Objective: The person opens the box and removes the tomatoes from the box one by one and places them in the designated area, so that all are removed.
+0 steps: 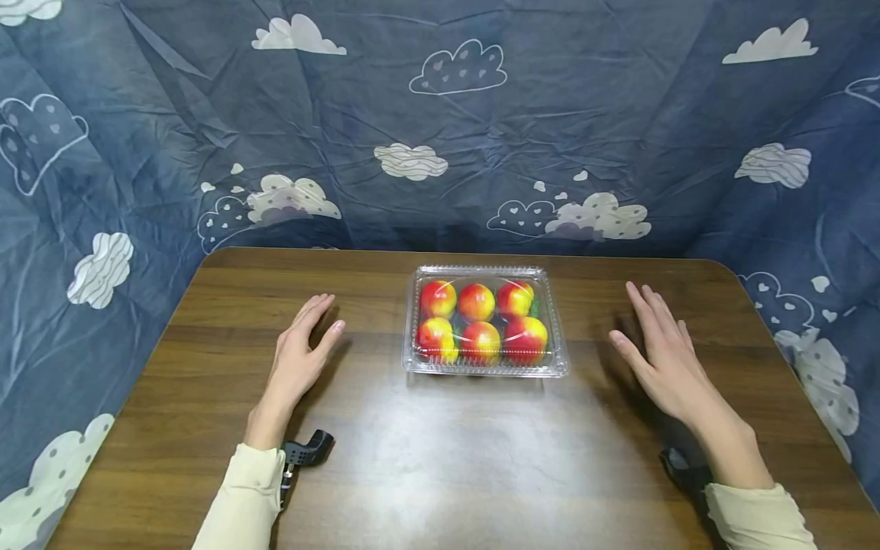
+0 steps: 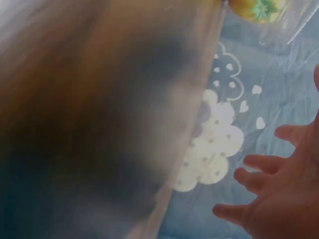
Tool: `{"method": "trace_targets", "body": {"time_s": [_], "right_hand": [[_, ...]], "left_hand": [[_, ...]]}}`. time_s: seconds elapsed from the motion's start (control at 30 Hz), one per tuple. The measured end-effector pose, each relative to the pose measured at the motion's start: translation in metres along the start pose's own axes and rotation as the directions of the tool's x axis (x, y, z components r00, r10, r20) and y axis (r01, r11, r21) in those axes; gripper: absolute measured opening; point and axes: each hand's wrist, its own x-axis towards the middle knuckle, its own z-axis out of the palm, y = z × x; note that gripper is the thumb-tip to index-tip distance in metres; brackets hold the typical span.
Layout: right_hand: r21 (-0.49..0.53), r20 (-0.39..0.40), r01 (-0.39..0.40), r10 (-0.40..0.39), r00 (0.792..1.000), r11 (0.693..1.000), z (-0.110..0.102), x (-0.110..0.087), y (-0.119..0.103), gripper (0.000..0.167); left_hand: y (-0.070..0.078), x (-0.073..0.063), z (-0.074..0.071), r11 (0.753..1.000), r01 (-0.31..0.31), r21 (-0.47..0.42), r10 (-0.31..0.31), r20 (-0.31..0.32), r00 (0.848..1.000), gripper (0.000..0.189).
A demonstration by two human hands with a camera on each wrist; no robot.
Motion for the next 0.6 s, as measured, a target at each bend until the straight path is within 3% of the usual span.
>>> {"method": "trace_targets", "body": {"time_s": [0.27,0.6], "right_hand": [[0.056,-0.051,0.075,-0.072,0.996,0.996,0.002,0.014,-0.032,0.074],[0.056,-0.07,0.144,-0.14,0.988,0.988,0.004,0.031,-0.065,0.079]], "left_hand": [[0.009,-0.002,0.012,0.997,0.02,-0.068,-0.022,-0.032,0.999,0.05],[0.029,-0.003,0.035,0.984,-0.01,-0.175,0.0,-0.06,0.998,0.043]]}}
